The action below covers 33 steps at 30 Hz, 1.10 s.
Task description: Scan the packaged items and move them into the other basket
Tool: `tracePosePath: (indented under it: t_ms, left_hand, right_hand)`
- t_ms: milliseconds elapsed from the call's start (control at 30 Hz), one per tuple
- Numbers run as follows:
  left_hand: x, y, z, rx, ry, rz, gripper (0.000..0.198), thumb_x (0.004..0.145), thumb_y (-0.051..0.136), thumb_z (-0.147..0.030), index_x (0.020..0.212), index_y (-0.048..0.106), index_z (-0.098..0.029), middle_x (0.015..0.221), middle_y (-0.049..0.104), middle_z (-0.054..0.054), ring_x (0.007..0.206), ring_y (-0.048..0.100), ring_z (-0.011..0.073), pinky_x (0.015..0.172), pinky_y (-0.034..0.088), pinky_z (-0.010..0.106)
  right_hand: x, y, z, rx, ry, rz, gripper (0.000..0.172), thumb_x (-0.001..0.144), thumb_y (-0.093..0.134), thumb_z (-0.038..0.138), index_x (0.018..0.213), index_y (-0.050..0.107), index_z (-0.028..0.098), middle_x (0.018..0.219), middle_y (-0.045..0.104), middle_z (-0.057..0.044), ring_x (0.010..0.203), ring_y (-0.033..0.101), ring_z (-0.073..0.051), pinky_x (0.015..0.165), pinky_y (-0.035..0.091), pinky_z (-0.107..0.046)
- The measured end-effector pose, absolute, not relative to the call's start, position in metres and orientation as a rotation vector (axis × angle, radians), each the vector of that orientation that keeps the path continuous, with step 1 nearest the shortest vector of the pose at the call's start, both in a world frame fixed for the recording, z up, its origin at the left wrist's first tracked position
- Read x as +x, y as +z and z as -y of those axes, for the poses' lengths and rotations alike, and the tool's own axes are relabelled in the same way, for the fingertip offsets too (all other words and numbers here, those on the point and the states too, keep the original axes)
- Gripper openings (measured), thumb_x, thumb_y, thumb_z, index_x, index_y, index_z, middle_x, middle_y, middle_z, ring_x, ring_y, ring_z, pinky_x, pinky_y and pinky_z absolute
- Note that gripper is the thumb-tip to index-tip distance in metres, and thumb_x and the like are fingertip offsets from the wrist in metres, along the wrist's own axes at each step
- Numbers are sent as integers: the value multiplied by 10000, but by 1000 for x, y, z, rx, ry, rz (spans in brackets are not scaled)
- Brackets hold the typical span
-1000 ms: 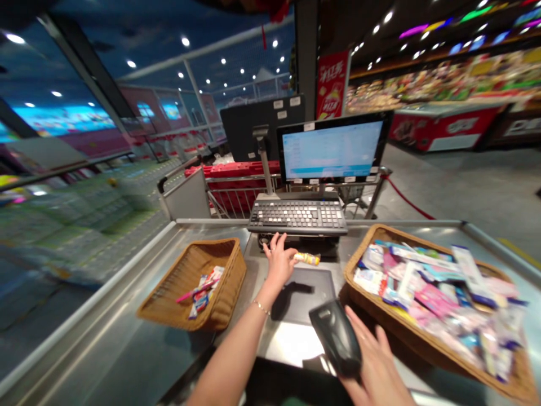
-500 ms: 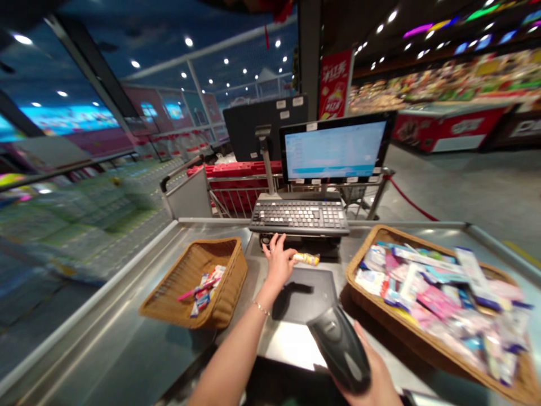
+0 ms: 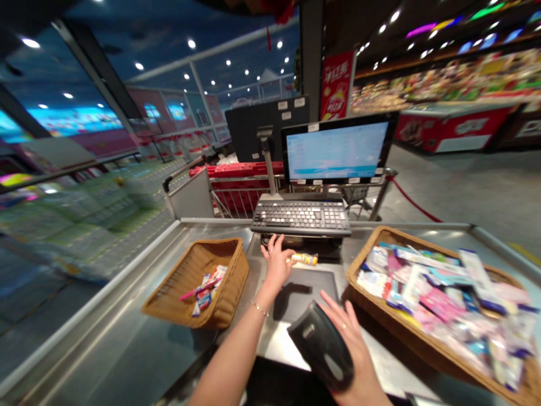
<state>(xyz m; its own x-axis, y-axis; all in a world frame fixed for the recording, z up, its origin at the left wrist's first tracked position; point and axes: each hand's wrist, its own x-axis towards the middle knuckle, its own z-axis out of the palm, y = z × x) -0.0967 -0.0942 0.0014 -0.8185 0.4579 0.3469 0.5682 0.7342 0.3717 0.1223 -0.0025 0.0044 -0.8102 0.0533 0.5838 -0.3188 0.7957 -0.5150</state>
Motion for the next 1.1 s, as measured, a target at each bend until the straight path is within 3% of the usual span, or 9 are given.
tracePosePath:
  t_ms: [133, 467, 733, 1100]
  left_hand:
    - [-98, 0, 98, -797, -694, 2699, 189, 728, 726, -191, 890, 733, -288, 1482, 439, 61, 1436, 240, 309, 1109, 137, 701]
    - [-102, -1, 107, -764, -641, 2721, 204, 725, 740, -202, 906, 732, -296, 1495, 423, 56, 1439, 234, 306, 1105, 136, 708]
    - [-101, 0, 111, -747, -627, 2733, 202, 723, 738, -211, 906, 735, -298, 1498, 420, 51, 1436, 240, 317, 1104, 142, 710]
    - [-102, 2, 122, -708, -606, 2725, 201, 723, 732, -209, 904, 738, -297, 1494, 424, 61, 1436, 240, 319, 1105, 144, 705]
  right_hand:
    - [120, 11, 3, 194, 694, 2476, 511, 800, 543, 230, 1308, 501, 197, 1243, 646, -161, 1303, 472, -404, 1008, 257, -770]
    - [119, 8, 14, -20, 748, 2674, 522, 742, 558, 181, 1263, 558, 210, 1332, 595, -137, 1374, 386, -367, 1094, 109, -741]
    - [118, 13, 20, -67, 778, 2630, 497, 735, 571, 198, 1229, 604, 239, 1296, 620, -119, 1360, 406, -371, 1104, 175, -706]
    - [116, 17, 26, -18, 811, 2660, 436, 785, 524, 206, 1212, 604, 227, 1293, 621, -130, 1371, 397, -345, 1109, 145, -703]
